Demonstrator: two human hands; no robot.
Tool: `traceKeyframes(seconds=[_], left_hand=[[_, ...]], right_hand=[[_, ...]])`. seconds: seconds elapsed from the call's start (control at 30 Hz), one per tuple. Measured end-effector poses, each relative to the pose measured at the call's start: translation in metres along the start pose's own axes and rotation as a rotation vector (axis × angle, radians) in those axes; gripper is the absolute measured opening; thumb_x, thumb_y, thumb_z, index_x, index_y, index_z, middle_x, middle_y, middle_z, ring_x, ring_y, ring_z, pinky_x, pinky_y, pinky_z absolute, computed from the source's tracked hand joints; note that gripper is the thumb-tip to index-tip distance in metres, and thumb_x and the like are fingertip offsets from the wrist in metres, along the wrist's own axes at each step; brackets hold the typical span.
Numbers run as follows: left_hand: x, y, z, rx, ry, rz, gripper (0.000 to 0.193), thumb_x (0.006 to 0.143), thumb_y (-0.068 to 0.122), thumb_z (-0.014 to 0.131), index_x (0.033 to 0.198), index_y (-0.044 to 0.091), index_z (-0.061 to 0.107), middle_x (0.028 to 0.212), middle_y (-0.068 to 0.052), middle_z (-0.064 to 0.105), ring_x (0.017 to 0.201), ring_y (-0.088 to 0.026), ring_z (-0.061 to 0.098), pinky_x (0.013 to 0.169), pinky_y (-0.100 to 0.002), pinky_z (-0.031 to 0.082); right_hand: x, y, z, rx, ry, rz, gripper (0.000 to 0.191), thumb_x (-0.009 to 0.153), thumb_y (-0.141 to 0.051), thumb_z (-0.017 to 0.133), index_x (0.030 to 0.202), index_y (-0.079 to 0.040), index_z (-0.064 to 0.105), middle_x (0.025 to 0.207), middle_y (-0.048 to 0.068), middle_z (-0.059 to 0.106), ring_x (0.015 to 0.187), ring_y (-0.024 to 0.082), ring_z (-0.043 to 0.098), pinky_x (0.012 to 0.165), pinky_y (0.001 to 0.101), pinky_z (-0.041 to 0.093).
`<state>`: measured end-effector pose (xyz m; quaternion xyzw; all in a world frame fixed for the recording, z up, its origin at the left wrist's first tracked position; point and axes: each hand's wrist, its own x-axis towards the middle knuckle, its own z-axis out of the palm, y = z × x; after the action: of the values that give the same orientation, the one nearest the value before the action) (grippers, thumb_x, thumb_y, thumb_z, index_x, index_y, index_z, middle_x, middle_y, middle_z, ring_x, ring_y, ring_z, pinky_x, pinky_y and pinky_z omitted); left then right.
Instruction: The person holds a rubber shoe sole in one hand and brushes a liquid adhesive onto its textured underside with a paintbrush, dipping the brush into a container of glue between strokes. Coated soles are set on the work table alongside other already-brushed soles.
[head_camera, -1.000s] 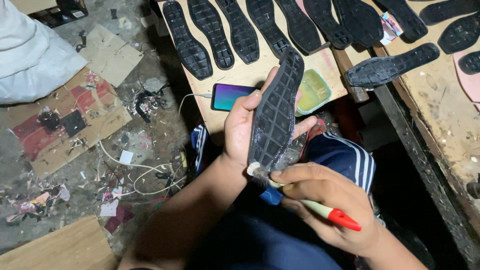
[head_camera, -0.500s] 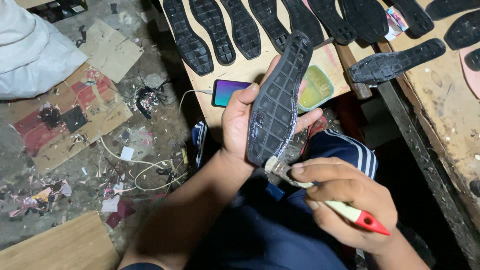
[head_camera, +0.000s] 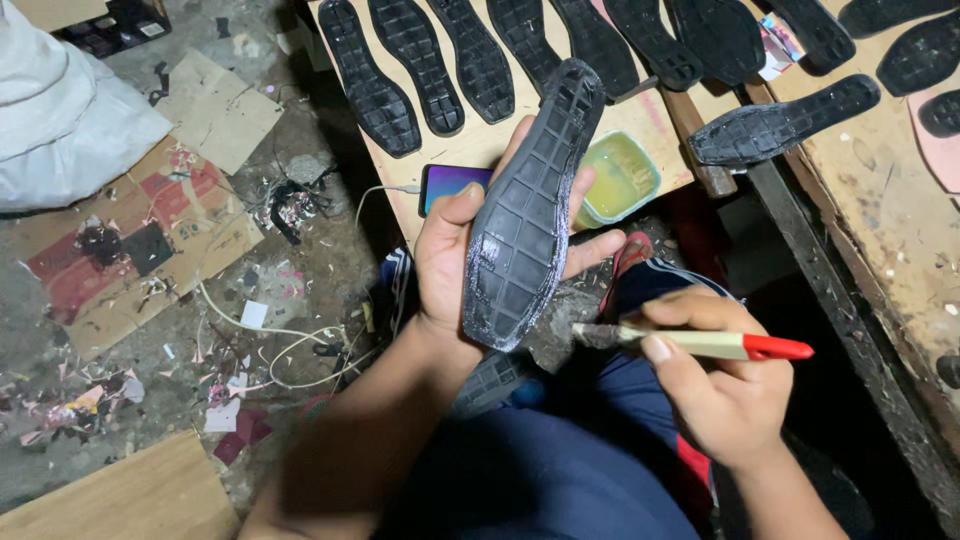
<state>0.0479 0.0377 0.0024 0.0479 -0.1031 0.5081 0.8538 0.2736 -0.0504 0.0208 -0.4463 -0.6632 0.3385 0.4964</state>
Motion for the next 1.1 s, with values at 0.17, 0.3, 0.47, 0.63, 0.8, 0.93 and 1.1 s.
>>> traceKeyframes(seconds=[0.17, 0.3, 0.47, 0.63, 0.8, 0.93, 1.1], left_hand=[[0.005, -0.001, -0.012, 0.059, -0.023, 0.031, 0.069, 0.105, 0.031, 0.048, 0.169, 0.024, 0.021, 0.163, -0.004, 0.039, 0.147, -0.020, 0.043, 0.130, -0.067, 0.023], [0.010, -0.004, -0.016, 0.054, -0.043, 0.034, 0.071, 0.106, 0.030, 0.047, 0.171, 0.022, 0.018, 0.163, -0.005, 0.040, 0.146, -0.019, 0.045, 0.126, -0.063, 0.026], [0.006, -0.006, -0.006, 0.144, -0.001, 0.045, 0.081, 0.100, 0.028, 0.051, 0.173, 0.022, 0.017, 0.163, -0.003, 0.039, 0.149, -0.019, 0.038, 0.129, -0.067, 0.024], [-0.014, 0.003, 0.006, 0.144, -0.116, -0.002, 0.079, 0.096, 0.029, 0.061, 0.164, 0.015, 0.024, 0.163, -0.004, 0.040, 0.160, -0.019, 0.022, 0.131, -0.071, 0.015], [-0.029, 0.017, 0.006, 0.087, -0.030, -0.046, 0.075, 0.103, 0.044, 0.059, 0.161, 0.005, 0.032, 0.162, -0.007, 0.032, 0.165, -0.024, 0.011, 0.131, -0.076, 0.008], [-0.046, 0.012, 0.003, 0.053, 0.017, -0.007, 0.082, 0.103, 0.054, 0.052, 0.163, 0.005, 0.026, 0.170, -0.010, 0.026, 0.166, -0.026, 0.007, 0.128, -0.073, 0.005], [-0.055, 0.015, -0.002, 0.123, 0.023, 0.011, 0.087, 0.102, 0.057, 0.050, 0.165, 0.004, 0.020, 0.172, -0.011, 0.024, 0.167, -0.027, 0.005, 0.129, -0.071, 0.004]], right_hand=[[0.002, -0.024, 0.005, 0.021, -0.070, -0.120, 0.020, 0.091, 0.003, 0.071, 0.110, 0.001, 0.065, 0.118, 0.016, 0.071, 0.101, 0.022, 0.072, 0.092, 0.0314, 0.058], [0.014, -0.040, 0.017, -0.112, -0.263, -0.256, 0.019, 0.087, 0.001, 0.074, 0.104, -0.001, 0.067, 0.112, 0.016, 0.071, 0.103, 0.026, 0.074, 0.091, 0.0347, 0.059], [0.013, -0.045, 0.012, 0.002, -0.483, -0.288, 0.019, 0.086, -0.001, 0.072, 0.105, -0.003, 0.070, 0.112, 0.014, 0.073, 0.102, 0.024, 0.076, 0.087, 0.0342, 0.063], [0.011, -0.019, -0.010, 0.075, 0.129, -0.274, 0.013, 0.099, -0.008, 0.065, 0.109, -0.001, 0.068, 0.114, 0.010, 0.062, 0.101, 0.020, 0.067, 0.088, 0.0307, 0.059], [0.072, 0.058, -0.028, -0.292, 0.147, 0.056, 0.015, 0.103, -0.009, 0.074, 0.116, -0.002, 0.072, 0.111, 0.008, 0.070, 0.099, 0.015, 0.067, 0.090, 0.0263, 0.053], [0.104, 0.114, -0.012, -0.526, 0.005, 0.002, 0.019, 0.092, -0.014, 0.082, 0.108, -0.007, 0.076, 0.097, 0.010, 0.075, 0.090, 0.021, 0.068, 0.082, 0.0328, 0.054], [0.126, 0.135, 0.009, -0.702, -0.102, -0.010, 0.020, 0.086, -0.018, 0.085, 0.102, -0.009, 0.078, 0.090, 0.010, 0.075, 0.084, 0.031, 0.062, 0.075, 0.0403, 0.051]])
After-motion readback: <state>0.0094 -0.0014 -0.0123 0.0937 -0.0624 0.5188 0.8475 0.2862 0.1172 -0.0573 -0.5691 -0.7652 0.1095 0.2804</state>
